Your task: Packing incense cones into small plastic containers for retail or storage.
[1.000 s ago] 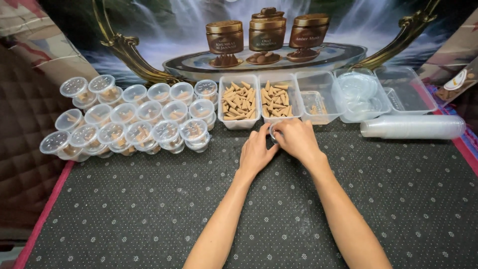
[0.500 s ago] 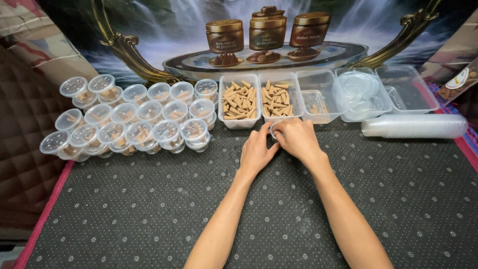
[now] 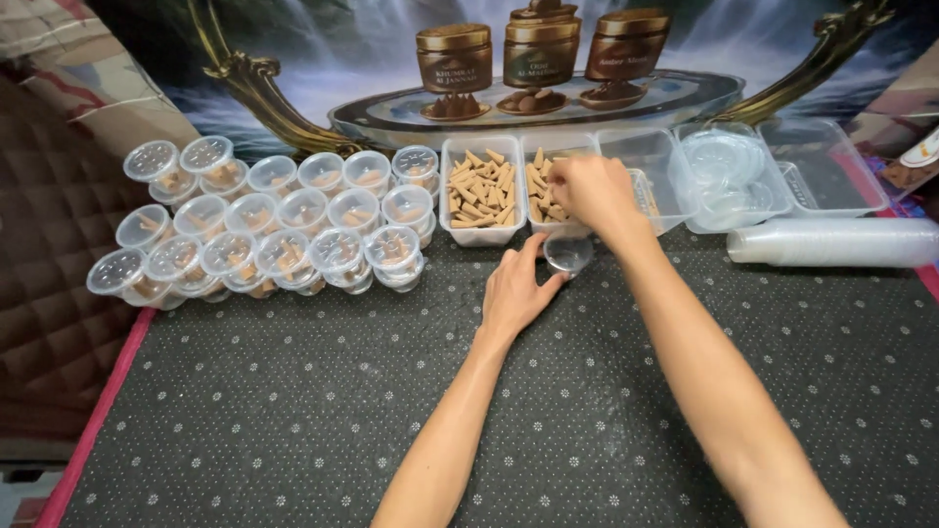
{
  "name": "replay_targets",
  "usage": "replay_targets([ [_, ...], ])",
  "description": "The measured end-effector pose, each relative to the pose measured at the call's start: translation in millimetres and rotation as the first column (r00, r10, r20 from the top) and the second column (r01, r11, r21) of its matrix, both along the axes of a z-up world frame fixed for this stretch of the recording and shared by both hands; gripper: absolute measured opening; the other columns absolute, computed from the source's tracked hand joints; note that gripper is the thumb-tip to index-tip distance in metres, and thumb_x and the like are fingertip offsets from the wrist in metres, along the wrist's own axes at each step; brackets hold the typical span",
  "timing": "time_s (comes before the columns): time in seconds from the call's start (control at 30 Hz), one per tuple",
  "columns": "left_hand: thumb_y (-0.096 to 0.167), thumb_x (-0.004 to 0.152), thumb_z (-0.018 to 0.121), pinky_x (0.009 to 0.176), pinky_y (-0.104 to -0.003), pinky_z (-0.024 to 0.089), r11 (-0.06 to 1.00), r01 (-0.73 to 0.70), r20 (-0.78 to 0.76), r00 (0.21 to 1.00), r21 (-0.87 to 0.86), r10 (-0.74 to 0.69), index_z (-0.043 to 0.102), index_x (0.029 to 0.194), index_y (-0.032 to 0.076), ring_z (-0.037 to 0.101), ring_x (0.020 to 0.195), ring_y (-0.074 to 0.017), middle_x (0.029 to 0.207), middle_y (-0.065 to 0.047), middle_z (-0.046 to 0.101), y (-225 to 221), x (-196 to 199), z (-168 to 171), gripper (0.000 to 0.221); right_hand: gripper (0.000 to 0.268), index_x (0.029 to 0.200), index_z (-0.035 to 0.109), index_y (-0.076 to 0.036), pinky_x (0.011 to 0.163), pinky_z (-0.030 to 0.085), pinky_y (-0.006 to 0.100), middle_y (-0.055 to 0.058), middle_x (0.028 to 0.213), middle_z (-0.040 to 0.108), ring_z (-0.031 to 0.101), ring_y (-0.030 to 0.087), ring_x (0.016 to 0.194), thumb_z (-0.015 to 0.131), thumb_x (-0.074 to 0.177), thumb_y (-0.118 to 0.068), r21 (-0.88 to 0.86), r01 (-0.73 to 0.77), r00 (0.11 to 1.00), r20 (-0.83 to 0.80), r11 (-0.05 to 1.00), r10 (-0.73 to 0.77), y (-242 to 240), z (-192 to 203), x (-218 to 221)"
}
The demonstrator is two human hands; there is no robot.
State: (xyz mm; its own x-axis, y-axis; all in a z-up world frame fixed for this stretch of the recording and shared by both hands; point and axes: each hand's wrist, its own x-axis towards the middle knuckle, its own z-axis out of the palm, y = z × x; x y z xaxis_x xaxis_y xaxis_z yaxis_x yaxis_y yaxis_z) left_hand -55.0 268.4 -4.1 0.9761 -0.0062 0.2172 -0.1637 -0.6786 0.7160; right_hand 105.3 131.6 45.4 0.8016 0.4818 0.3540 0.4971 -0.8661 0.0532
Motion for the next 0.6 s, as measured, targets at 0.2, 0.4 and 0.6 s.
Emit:
replay_targets([
  [0.2,0.044,0.084,0.072,0.096,-0.042,0.054,1.0,-0.018,0.024,1.0,0.022,0.017,0.048,0.143,0.023,0.061,0.111,-0.0226,0.121,-0.001,0.072,-0.6,4.5,-7.9,0.068,0.014,0.097,0.077,-0.03,0.082,0.055,0.046,0.003,0.09,0.078,0.075,0.032,0.092,0.071,0.084,-0.031,-0.119,0.126,0.978,-0.152,0.985,-0.144,26.3,-34.8,56.4],
  [0.4,0.044,0.083,0.072,0.095,-0.042,0.054,1.0,-0.011,0.024,1.0,0.022,0.01,0.047,0.143,0.023,0.061,0.109,-0.0226,0.12,0.0,0.071,-1.0,4.0,-6.3,0.069,0.015,0.101,0.077,-0.026,0.088,0.051,0.05,0.011,0.094,0.078,0.074,0.038,0.096,0.072,0.087,-0.03,-0.119,0.147,0.971,-0.172,0.982,-0.166,29.7,-33.4,53.7],
  [0.6,0.047,0.084,0.071,0.095,-0.043,0.054,1.0,-0.007,0.02,1.0,0.012,0.007,0.046,0.144,0.021,0.061,0.109,-0.0234,0.119,-0.002,0.071,-0.9,1.4,-0.5,0.07,0.011,0.097,0.074,-0.032,0.087,0.05,0.046,0.005,0.088,0.078,0.076,0.034,0.092,0.069,0.087,-0.034,-0.105,0.181,0.976,-0.1,0.978,-0.191,22.0,-40.8,60.2],
])
